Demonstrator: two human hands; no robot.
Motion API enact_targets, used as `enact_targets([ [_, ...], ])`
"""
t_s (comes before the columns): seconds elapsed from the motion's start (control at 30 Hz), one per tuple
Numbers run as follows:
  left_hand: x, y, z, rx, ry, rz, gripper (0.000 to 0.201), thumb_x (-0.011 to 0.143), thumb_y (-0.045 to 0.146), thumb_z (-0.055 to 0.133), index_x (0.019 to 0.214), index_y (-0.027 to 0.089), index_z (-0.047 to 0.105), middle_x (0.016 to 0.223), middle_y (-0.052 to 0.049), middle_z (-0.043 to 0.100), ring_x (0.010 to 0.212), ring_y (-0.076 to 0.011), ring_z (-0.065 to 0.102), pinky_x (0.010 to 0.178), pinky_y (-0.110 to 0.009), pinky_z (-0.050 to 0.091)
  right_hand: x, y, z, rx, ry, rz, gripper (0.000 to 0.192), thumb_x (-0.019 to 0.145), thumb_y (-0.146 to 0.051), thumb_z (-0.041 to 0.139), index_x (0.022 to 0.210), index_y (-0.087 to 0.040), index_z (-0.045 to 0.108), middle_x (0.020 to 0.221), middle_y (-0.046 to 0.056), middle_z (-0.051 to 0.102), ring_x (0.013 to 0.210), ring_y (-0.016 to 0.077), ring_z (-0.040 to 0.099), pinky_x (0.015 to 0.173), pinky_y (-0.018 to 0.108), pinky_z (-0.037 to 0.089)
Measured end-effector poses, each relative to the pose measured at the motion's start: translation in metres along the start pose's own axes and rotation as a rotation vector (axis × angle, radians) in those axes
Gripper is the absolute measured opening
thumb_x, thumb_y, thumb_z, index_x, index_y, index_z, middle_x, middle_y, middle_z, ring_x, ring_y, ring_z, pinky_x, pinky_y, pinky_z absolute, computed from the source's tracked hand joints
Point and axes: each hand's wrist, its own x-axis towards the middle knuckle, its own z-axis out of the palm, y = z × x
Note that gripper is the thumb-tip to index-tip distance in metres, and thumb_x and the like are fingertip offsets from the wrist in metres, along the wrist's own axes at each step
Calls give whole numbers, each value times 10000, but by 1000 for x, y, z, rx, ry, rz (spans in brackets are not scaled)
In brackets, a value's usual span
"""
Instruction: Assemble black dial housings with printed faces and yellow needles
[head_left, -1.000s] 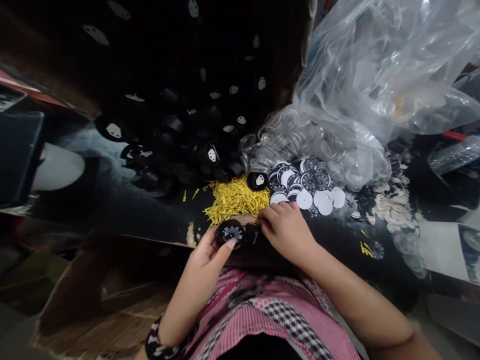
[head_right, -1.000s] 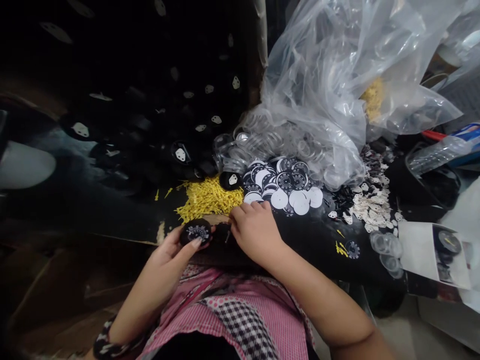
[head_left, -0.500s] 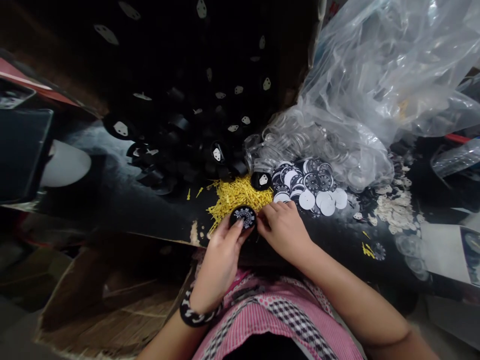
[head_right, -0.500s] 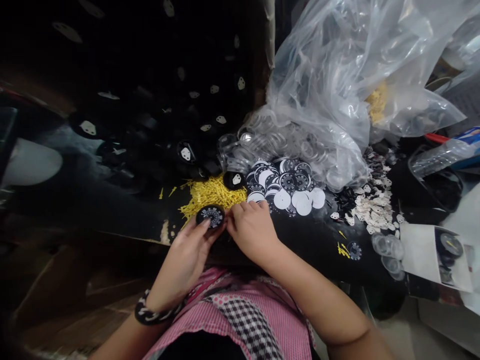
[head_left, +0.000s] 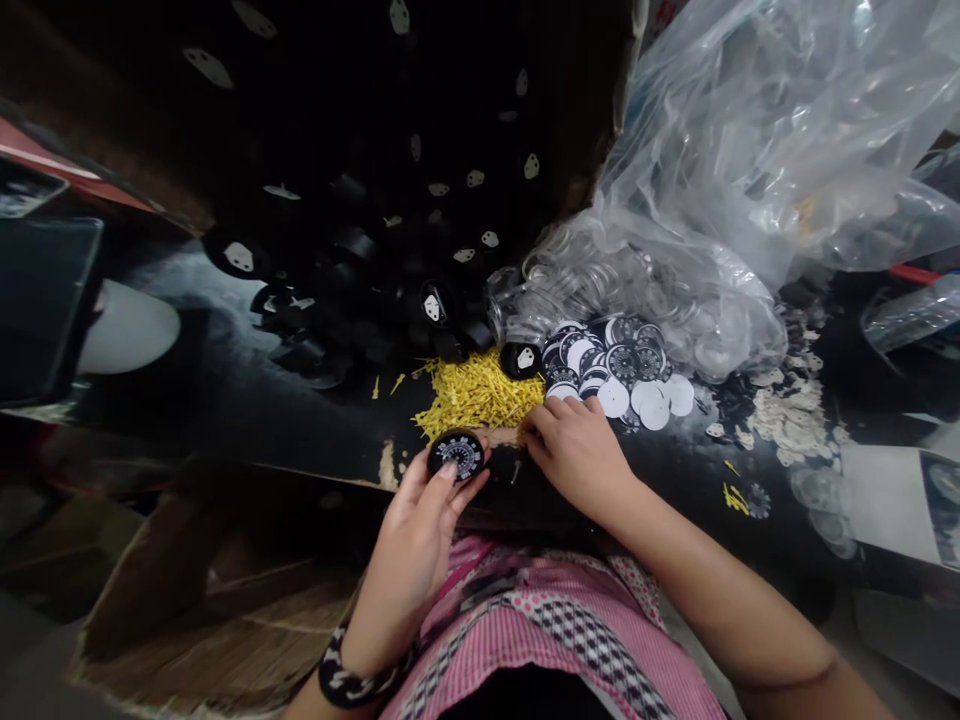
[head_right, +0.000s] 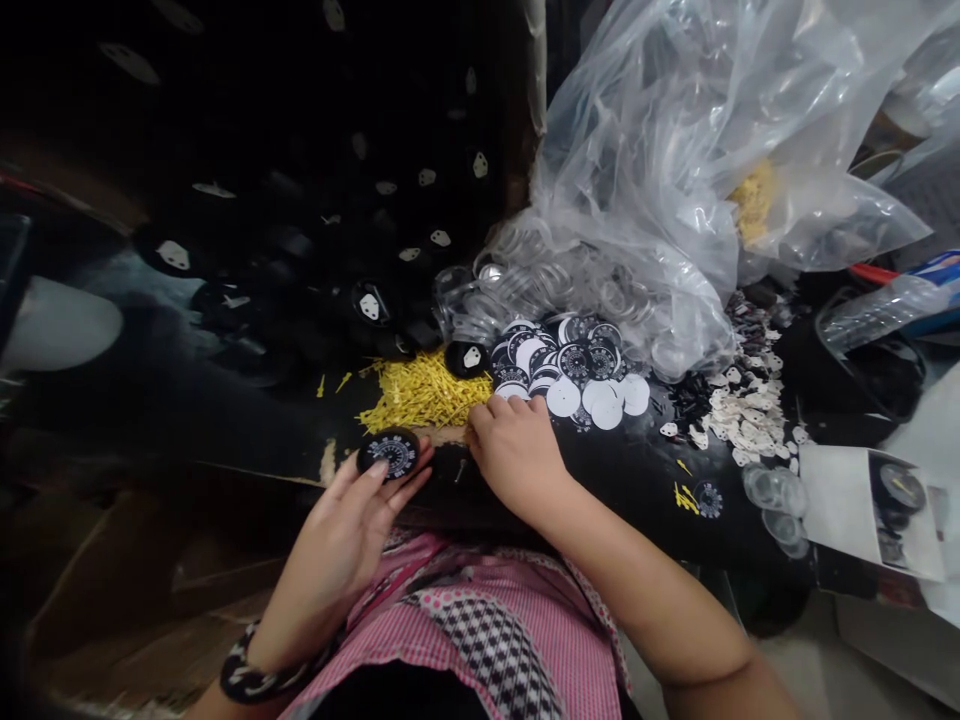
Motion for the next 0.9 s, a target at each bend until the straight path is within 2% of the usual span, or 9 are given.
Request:
enact_targets([
  [0.17,0,-7,17,-27,-38,-40,299,786,308,729,1057,199,668,1153,-94,706,1160,-295,635,1021,-481,500,2,2,3,-9,7,-34,194,964,-273,506,872,-163,637,872,60,691,821,221,583,724,359,251],
  [0.33,0,-2,32,-44,-74,-2,223,808,317,702,1010,226,689,1187,-79,699,1223,-292,593,1067,-461,468,-6,-3,-3,127,59,-3,187,953,-321,548,892,-176,651,876,38,687,847,210,586,757,346,284],
  [0.5,-1,9,31,-22,-132,-2,202,843,325,665,1014,220,693,1113,-89,730,1156,-286,642,1037,-490,484,-15,0,-13,201,115,-32,212,972,-315,525,865,-182,651,863,43,684,839,209,572,755,345,298],
  [0.6,2,12,30,4,-118,39,284,843,335,673,1111,240,665,1121,-74,729,1133,-265,655,1026,-478,491,-18,-1,-19,389,159,-11,147,958,-271,552,878,-184,639,852,29,682,817,185,584,776,328,327],
  [0.7,4,9,35,84,-126,24,337,822,303,705,1150,249,657,1205,-66,696,1152,-252,641,1009,-415,509,-18,-5,-24,539,179,-3,97,947,-234,570,893,-180,631,870,25,684,813,170,594,803,318,345],
  [0.8,3,3,39,134,-192,-21,317,824,295,704,1136,254,669,1247,-49,676,1174,-242,624,1003,-370,511,-17,-7,-26,519,169,24,92,941,-210,575,882,-172,635,890,39,681,834,179,594,802,328,338],
  [0.9,2,-2,39,168,-222,-5,315,841,306,689,1151,257,665,1235,-37,680,1176,-226,618,1029,-351,483,-18,-5,-28,508,132,41,93,942,-207,575,887,-175,642,895,37,672,840,178,590,797,329,338],
])
